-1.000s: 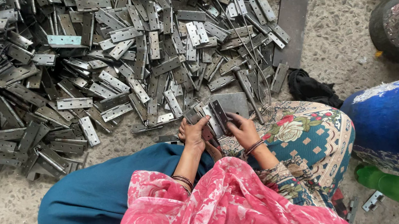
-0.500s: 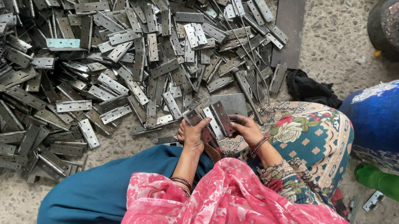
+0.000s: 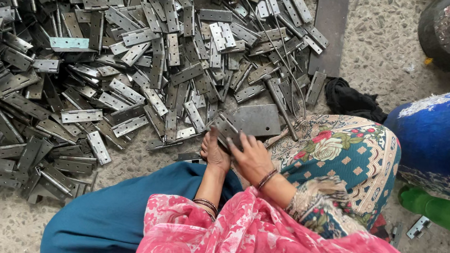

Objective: The person sits on the floor and assembles metal hinges by hand. They pick up two hinge halves, align them, and press them together, then place the assembled unit into a nearby bucket. The process is repeated continuously with a large pile of hinge parts on the floor.

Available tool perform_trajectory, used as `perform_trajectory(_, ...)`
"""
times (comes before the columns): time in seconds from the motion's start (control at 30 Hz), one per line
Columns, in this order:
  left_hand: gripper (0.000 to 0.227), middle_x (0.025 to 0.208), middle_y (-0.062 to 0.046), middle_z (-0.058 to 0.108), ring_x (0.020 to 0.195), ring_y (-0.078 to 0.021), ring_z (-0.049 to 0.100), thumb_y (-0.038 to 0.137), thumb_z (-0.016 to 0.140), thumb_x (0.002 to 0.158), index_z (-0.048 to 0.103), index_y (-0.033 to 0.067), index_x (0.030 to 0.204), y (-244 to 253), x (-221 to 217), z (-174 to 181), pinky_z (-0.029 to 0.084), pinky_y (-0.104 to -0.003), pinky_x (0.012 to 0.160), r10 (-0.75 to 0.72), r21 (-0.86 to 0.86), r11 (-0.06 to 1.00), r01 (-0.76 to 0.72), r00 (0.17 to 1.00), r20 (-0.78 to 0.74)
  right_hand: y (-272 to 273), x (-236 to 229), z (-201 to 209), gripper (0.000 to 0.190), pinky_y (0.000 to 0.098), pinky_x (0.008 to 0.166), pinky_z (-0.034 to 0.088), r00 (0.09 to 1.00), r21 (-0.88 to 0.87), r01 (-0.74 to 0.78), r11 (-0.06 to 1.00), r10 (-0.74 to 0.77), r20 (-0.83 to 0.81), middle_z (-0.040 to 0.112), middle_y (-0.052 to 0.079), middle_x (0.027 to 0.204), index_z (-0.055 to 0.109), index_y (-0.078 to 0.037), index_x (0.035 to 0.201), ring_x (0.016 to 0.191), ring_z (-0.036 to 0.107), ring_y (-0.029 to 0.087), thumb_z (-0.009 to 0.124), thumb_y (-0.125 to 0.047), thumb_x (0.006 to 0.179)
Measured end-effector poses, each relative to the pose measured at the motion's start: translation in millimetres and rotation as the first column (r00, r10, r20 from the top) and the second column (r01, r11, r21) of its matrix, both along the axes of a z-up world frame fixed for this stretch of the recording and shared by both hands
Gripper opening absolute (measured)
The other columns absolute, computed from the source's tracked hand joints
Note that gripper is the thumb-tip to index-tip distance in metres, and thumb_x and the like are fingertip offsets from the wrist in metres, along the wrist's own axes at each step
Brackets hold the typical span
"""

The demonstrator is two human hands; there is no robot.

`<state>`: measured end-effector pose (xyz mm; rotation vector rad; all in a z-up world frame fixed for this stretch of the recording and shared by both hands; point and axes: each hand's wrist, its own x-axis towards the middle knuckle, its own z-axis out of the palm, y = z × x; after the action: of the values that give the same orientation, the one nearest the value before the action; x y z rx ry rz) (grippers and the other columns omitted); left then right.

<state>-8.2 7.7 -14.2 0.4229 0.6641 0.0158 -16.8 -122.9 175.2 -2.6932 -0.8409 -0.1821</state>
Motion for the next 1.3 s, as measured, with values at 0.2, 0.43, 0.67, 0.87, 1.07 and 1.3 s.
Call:
perform_trajectory(0.2,0.075,0.117,0.005,0.047,0.116,-0.0180,0.051,0.021,0.098,0.059,0.055,0.0208,0.119,-12,12,24,0.051,-0.037,0.097,-0.022,0.577,0.810,0.108,0.988,-0.155,-37,14,-37,0.035,0.0457,0.090,0.053,0.976,0.327,0.101,0.940,-0.030,-0.216,0.068,0.019,0.121,0.070,-0.011,0.119,0.106,0.064,0.038,0.071,-0.021,0.085)
perform_trajectory(0.43,0.044,0.112,-0.010,0.072,0.095,-0.0201,0.066,0.007,0.095,0.073,0.075,0.0034,0.113,-19,41,56,0.054,-0.035,0.087,-0.237,0.516,0.837,0.182,0.971,0.042,-119,89,-101,0.037,0.0499,0.091,0.053,0.809,-0.198,0.418,0.887,-0.462,-0.362,0.070,0.018,0.113,0.066,-0.008,0.119,0.107,0.065,0.039,0.070,-0.020,0.085)
perform_trajectory(0.67,0.051,0.114,0.001,0.072,0.104,-0.0139,0.067,0.004,0.092,0.070,0.072,0.0128,0.117,-40,55,38,0.054,-0.030,0.092,-0.487,0.928,0.370,0.051,0.861,0.147,-119,97,-171,0.034,0.0521,0.086,0.056,0.689,-0.395,0.550,0.736,-0.667,-0.284,0.072,0.020,0.107,0.058,-0.006,0.116,0.106,0.067,0.040,0.069,-0.016,0.085)
perform_trajectory(0.87,0.051,0.112,-0.002,0.075,0.105,-0.0174,0.071,0.009,0.093,0.069,0.074,0.0180,0.116,-37,56,26,0.056,-0.032,0.093,-0.516,0.963,0.245,0.116,0.856,0.028,-119,109,-167,0.034,0.0547,0.085,0.054,0.489,-0.245,0.701,0.669,-0.702,-0.518,0.071,0.022,0.099,0.061,-0.005,0.115,0.097,0.068,0.043,0.068,-0.023,0.086)
perform_trajectory(1.07,0.052,0.112,-0.002,0.075,0.104,-0.0174,0.073,0.009,0.093,0.069,0.074,0.0208,0.116,-36,57,31,0.058,-0.031,0.091,-0.515,0.953,0.267,0.144,0.857,0.015,-99,104,-72,0.017,0.0362,0.064,0.045,0.583,0.382,0.760,0.525,-0.291,-0.759,0.062,0.009,0.082,0.063,-0.004,0.108,0.073,0.057,0.019,0.061,-0.019,0.100)
perform_trajectory(1.3,0.053,0.111,-0.005,0.077,0.103,-0.0172,0.074,0.009,0.093,0.068,0.075,0.0154,0.118,-36,56,13,0.058,-0.032,0.090,-0.490,0.961,0.258,0.094,0.871,0.046,-93,10,-7,0.018,0.0310,0.049,0.038,0.865,0.630,0.497,0.597,-0.278,-0.419,0.055,0.004,0.065,0.059,-0.005,0.105,0.053,0.050,0.012,0.049,-0.019,0.109)
